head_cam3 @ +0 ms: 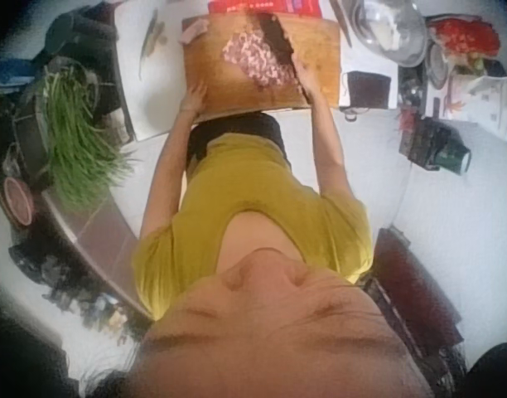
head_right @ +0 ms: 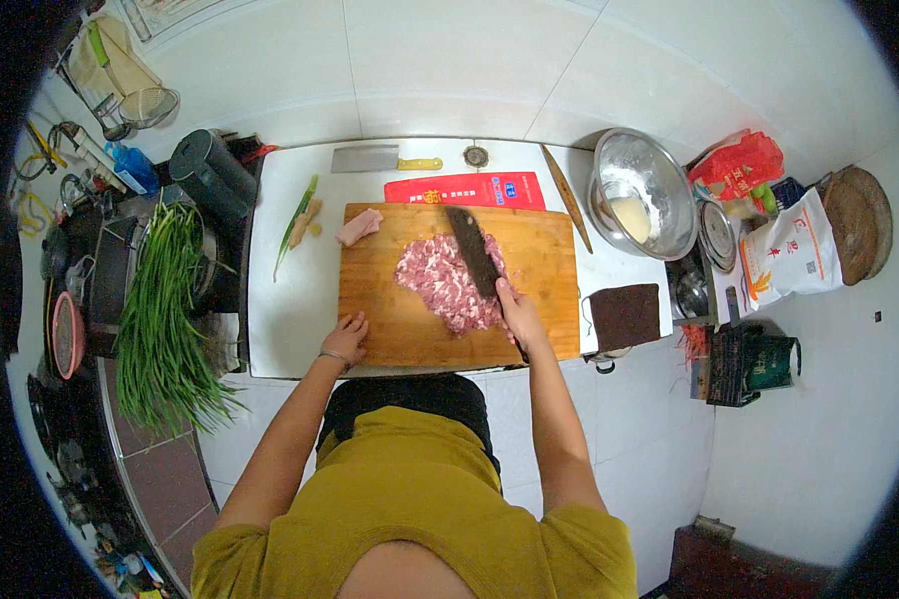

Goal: The person uses a cleaver to chop a piece of raw meat on a wooden cutting board. They repeatedly slice and mince the meat into smaller pieces, occasionally gathering the meat back into a pile to continue chopping.

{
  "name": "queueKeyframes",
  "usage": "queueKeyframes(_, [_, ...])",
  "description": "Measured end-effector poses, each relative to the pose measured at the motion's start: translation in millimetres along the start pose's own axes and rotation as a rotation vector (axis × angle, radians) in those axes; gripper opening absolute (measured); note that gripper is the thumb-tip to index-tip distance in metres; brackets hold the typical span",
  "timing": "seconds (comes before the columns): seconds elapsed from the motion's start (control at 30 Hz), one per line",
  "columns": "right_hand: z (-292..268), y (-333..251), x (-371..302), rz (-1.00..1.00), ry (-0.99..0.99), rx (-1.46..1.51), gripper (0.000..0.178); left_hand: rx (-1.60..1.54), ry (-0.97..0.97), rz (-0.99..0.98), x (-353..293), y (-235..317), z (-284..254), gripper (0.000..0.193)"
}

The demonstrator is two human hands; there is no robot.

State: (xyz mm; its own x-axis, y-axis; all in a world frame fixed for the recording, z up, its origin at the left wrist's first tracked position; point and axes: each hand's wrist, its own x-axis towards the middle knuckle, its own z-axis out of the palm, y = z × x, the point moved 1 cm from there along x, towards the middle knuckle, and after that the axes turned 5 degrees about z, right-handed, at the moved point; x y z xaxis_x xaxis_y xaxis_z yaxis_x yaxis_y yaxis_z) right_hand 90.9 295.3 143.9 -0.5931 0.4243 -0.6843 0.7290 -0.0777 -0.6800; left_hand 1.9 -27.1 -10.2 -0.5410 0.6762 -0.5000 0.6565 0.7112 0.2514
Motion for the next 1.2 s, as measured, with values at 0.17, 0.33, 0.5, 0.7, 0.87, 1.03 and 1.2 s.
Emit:
queueKeyframes(0.17, [41, 12, -10, -0.561, 0.486, -0.084, 0.045, -0.015, 0.025, 0.005, 1, -4, 7, 0.064])
queueKeyframes(0.33, [83, 91, 51, -0.128, 0.501, -0.537, 0.058, 0.01, -0.008, 0.017, 4, -2, 3, 0.064])
queueKeyframes(0.5, [69, 17, -10, -0.279, 0.53, -0.471, 0.056, 0.064, -0.007, 0.036, 9, -8, 16, 0.064])
queueKeyframes(0.7, [100, 73, 30, -0.136, 0.547, -0.598, 0.055, 0.02, -0.069, 0.031, 5, -4, 1, 0.066])
queueKeyframes(0.87, [66, 15, -18, -0.274, 0.55, -0.204, 0.058, 0.032, -0.075, 0.03, 4, -6, -1, 0.067])
queueKeyframes(1.03, [80, 109, 58, -0.151, 0.625, -0.423, 0.059, 0.045, -0.061, 0.059, 13, -12, 12, 0.065])
queueKeyframes(1.2, [59, 22, -7, -0.162, 0.434, -0.362, 0.056, -0.006, -0.11, 0.016, 4, -5, -10, 0.062])
